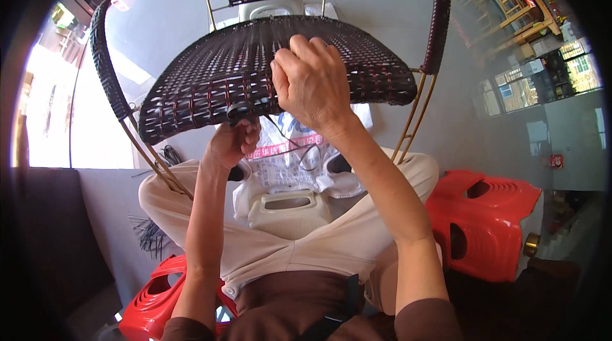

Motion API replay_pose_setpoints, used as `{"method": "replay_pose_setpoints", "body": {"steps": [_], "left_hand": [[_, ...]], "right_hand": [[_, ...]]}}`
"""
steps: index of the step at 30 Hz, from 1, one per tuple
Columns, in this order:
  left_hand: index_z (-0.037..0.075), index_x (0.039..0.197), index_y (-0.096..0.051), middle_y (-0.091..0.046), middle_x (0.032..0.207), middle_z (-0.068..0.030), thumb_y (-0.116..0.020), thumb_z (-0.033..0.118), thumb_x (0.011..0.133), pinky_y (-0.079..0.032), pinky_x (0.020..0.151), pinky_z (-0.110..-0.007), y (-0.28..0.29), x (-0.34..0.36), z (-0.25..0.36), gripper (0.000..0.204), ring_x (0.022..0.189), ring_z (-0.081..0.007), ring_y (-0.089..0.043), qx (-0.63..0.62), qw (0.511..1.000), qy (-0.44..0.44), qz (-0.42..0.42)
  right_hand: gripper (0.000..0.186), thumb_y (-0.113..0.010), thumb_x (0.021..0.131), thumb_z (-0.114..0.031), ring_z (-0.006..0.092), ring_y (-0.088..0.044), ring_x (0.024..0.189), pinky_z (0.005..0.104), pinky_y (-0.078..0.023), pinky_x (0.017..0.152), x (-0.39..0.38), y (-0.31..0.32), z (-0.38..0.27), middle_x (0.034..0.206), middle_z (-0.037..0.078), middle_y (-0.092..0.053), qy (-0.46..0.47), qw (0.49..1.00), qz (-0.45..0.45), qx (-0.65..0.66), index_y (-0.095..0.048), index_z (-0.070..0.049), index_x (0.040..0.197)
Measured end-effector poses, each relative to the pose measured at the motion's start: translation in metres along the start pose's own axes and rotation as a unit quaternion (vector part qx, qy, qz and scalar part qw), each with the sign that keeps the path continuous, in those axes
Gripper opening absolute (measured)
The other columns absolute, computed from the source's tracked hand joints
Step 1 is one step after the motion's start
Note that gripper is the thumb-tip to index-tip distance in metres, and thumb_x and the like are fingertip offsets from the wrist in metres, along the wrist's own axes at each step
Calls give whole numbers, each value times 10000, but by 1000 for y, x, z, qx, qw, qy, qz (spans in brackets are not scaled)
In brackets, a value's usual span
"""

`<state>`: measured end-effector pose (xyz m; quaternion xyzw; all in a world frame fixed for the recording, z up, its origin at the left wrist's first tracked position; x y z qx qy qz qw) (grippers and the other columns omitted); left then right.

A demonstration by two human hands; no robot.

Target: The person weaves a black strap through the backrest of a chair with a gold frame and secures it using pliers.

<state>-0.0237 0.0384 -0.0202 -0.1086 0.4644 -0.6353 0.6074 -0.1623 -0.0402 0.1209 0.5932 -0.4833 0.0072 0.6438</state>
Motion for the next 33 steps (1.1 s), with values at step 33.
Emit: {"method": "replay_pose_setpoints", "body": {"steps": [33], "left_hand": [[63,699,-455,-422,566,-1,-412,123,817,-288,410,-182,-6,65,59,139,461,-80,-353,-70,994,-67,47]], "right_hand": [[223,-479,748,-157,303,-594,657,392,-500,649,80,-57,60,665,132,-566,-29,998,-49,-18,-562,-28,586]]}}
Point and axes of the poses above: each hand's wrist, its own x-axis towards the middle knuckle, its own y-axis out of the back of the hand, z = x × y, the point moved 3 cm from there along x, towards the middle knuckle
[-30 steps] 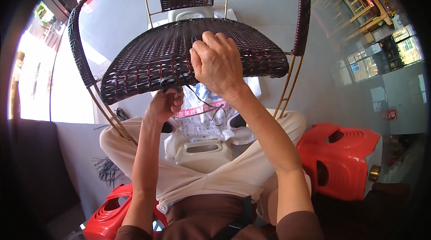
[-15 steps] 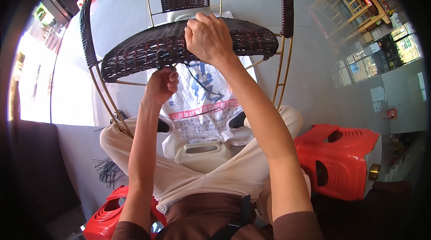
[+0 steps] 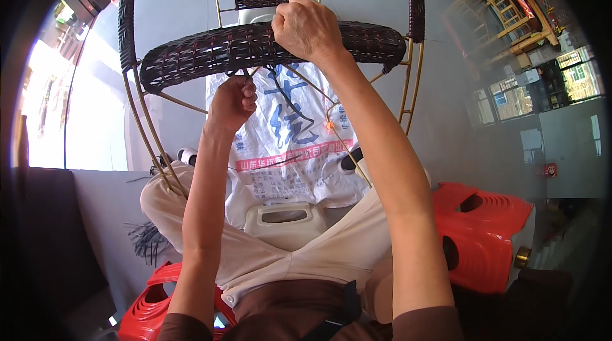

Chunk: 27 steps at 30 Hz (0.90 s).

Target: The person weaves a black strap through the backrest of a chair with a gold frame and secures it using pliers.

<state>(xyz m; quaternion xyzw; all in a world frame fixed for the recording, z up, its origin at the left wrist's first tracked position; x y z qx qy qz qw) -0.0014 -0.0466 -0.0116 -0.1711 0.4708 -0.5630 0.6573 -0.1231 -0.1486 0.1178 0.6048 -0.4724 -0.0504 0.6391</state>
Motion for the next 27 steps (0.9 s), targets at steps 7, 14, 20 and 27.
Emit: {"method": "replay_pose_setpoints", "body": {"steps": [7,14,20,27], "left_hand": [[63,707,-464,-422,558,3,-417,125,821,-285,412,-188,-16,13,13,138,466,-75,-355,20,999,-19,25],[67,680,-473,-460,555,1,-419,146,822,-307,424,-195,-13,26,20,171,465,-80,-382,16,999,-12,35],[70,722,-468,-421,558,17,-439,151,835,-294,414,-179,-13,29,24,142,467,-67,-364,9,999,-6,35],[55,716,-466,-428,559,9,-442,128,833,-297,414,-177,-19,40,35,140,469,-69,-366,23,997,-18,70]], "right_hand": [[237,-445,759,-176,316,-602,704,404,-495,690,24,-15,21,741,142,-601,-4,1000,-26,-8,-592,-47,627],[246,-446,790,-211,321,-570,728,419,-457,693,34,-23,31,749,119,-575,-27,998,-49,9,-583,-49,664],[225,-438,725,-174,335,-602,684,427,-493,693,40,-31,36,689,154,-609,-30,999,-18,10,-604,-82,606],[228,-434,727,-196,348,-608,716,423,-496,716,56,-43,50,735,150,-625,-41,998,-45,6,-622,-97,645]]}}
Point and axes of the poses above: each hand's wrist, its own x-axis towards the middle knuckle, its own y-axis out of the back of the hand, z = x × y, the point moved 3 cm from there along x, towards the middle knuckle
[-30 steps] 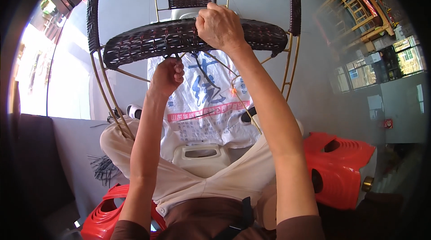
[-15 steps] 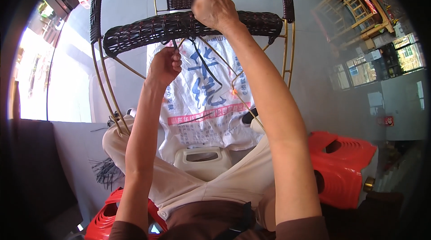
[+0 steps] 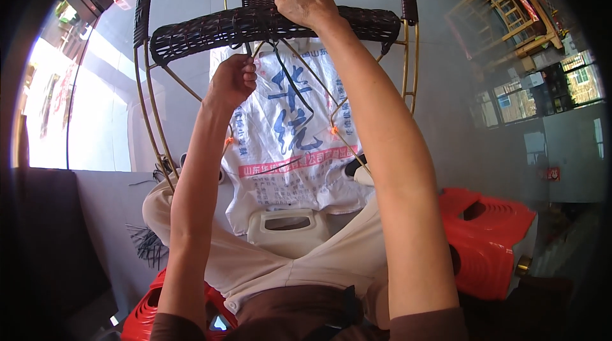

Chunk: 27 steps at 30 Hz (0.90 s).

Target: The person weaves a black strap through the backrest of a chair with a gold frame and secures it using pliers.

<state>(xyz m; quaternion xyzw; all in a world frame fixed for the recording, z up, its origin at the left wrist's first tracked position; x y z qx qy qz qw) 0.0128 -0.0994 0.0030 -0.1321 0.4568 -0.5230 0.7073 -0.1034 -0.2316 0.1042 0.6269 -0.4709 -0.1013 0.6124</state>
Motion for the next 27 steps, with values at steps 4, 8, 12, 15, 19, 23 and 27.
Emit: {"method": "replay_pose_setpoints", "body": {"steps": [4,8,12,15,19,23,27], "left_hand": [[47,720,-470,-430,558,6,-448,123,828,-296,415,-177,1,7,2,134,469,-72,-376,20,999,-14,-20],[37,724,-482,-434,548,9,-445,127,837,-294,409,-179,-2,12,7,149,458,-75,-378,19,1000,-21,-10],[26,730,-494,-439,537,8,-448,124,841,-308,401,-191,1,19,13,155,448,-77,-391,-2,1000,-27,3],[16,737,-505,-455,538,4,-452,117,842,-325,395,-205,-5,25,16,155,442,-84,-403,-6,1000,-26,17],[11,743,-513,-480,551,-1,-461,120,840,-331,396,-210,3,31,24,154,445,-91,-411,2,1000,-26,5],[23,733,-511,-475,553,-3,-468,136,834,-317,409,-197,1,38,24,157,451,-88,-403,0,1000,-19,5],[39,720,-505,-471,564,-4,-463,147,831,-314,421,-187,3,46,20,161,466,-84,-398,32,999,-14,-5]], "right_hand": [[243,-429,747,-214,339,-612,735,429,-492,732,7,-6,7,755,141,-632,14,1000,-13,2,-631,-101,673],[222,-460,754,-202,331,-592,724,421,-478,691,28,-27,20,725,154,-600,83,996,-10,-22,-609,-68,658],[223,-452,757,-165,319,-583,689,416,-475,641,38,-38,21,693,156,-585,172,984,7,-54,-591,-39,636],[219,-462,748,-173,329,-586,706,423,-471,654,49,-49,38,716,171,-591,229,968,5,-100,-593,-33,642],[217,-477,732,-195,340,-588,745,425,-467,666,56,-43,29,759,198,-599,82,996,-20,18,-609,-33,672],[217,-474,718,-199,345,-584,756,424,-468,672,59,-38,27,772,209,-595,34,997,-70,21,-620,-41,686],[226,-472,749,-220,314,-604,738,400,-477,705,53,-41,26,757,157,-627,-3,998,-67,12,-616,-68,663]]}}
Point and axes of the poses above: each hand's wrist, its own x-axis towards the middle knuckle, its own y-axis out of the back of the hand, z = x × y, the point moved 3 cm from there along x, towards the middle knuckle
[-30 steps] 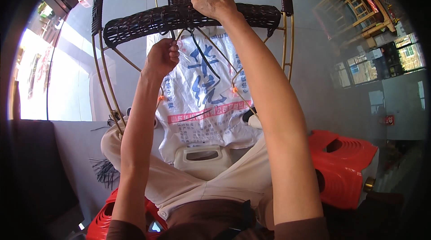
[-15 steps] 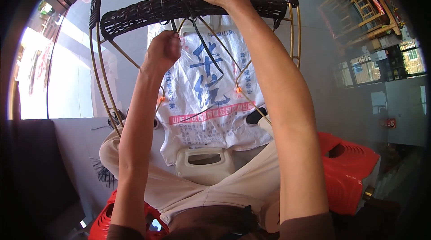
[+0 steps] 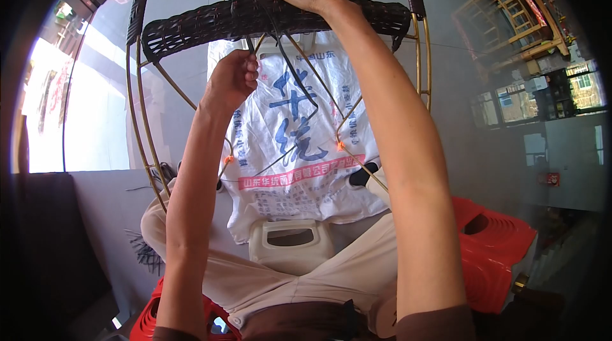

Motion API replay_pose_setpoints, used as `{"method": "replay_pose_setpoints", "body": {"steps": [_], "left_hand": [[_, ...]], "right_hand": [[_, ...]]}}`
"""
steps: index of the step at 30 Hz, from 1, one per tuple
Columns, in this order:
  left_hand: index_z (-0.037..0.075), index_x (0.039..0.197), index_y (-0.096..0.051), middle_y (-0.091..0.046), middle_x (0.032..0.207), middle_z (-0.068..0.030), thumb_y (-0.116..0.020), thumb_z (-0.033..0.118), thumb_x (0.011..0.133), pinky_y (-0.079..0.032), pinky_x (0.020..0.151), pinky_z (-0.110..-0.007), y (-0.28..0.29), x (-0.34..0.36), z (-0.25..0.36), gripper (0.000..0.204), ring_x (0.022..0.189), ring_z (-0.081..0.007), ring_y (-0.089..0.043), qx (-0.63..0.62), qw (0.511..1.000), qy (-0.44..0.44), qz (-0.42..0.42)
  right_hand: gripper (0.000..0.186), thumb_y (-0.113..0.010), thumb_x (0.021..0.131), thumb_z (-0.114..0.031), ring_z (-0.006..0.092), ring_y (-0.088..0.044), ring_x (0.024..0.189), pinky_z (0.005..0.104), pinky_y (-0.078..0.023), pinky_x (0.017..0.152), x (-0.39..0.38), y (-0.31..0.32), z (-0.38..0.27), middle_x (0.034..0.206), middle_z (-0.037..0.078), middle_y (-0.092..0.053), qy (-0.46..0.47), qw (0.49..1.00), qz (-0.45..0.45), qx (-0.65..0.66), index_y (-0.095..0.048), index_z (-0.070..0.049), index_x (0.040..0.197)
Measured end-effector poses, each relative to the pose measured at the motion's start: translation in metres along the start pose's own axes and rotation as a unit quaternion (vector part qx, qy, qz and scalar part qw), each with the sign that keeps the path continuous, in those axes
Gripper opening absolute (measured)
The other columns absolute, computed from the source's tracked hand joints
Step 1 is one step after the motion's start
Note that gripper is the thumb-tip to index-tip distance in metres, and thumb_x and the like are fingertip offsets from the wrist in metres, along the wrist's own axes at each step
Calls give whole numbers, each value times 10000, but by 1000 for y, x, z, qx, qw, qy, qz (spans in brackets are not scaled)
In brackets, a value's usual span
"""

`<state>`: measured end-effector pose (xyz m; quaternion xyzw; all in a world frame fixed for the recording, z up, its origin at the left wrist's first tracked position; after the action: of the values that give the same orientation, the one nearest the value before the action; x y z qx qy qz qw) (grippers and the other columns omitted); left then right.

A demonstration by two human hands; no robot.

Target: The person weaves a black strap through the backrest of a chair with a gold frame and secures it using pliers.

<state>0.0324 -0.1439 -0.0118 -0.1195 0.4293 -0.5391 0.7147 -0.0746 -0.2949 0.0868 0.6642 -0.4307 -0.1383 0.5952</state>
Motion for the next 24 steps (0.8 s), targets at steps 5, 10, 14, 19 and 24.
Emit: {"method": "replay_pose_setpoints", "body": {"steps": [5,10,14,19,24], "left_hand": [[52,710,-499,-480,564,1,-453,152,830,-320,410,-178,-1,-4,-4,163,460,-77,-409,-6,1000,7,3],[72,681,-498,-472,523,12,-431,159,836,-317,381,-180,5,-3,-1,189,428,-79,-411,-18,1000,14,-17],[80,675,-484,-452,529,17,-429,173,837,-298,386,-185,0,-7,-1,194,431,-78,-387,-29,999,39,-1],[86,679,-498,-474,537,5,-450,191,826,-316,407,-197,8,-11,4,186,433,-90,-397,7,1000,25,3],[84,643,-516,-498,529,-14,-476,212,808,-330,404,-216,5,-14,-2,212,417,-104,-416,54,998,-16,17]], "right_hand": [[194,-481,681,-235,337,-602,754,418,-473,735,-2,5,-3,773,142,-637,-42,999,-23,26,-634,-118,655],[251,-485,724,-277,353,-593,771,419,-479,720,-6,8,-6,791,171,-623,-36,999,29,27,-626,-77,669],[138,-571,749,-154,299,-553,686,392,-454,604,-28,34,-22,709,105,-550,50,953,284,95,-560,-47,663],[269,-574,789,-137,260,-499,486,322,-359,461,-99,24,-66,546,116,-501,-117,900,248,340,-496,2,573],[229,-609,803,-196,86,-510,497,240,-402,447,-124,-43,-84,664,27,-593,-250,835,81,483,-631,31,786]]}}
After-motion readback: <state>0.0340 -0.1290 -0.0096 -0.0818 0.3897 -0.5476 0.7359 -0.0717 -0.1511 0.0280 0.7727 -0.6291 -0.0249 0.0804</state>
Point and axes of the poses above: each hand's wrist, its own x-axis towards the middle knuckle, its own y-axis out of the back of the hand, z = x × y, the point moved 3 cm from there along x, towards the middle knuckle
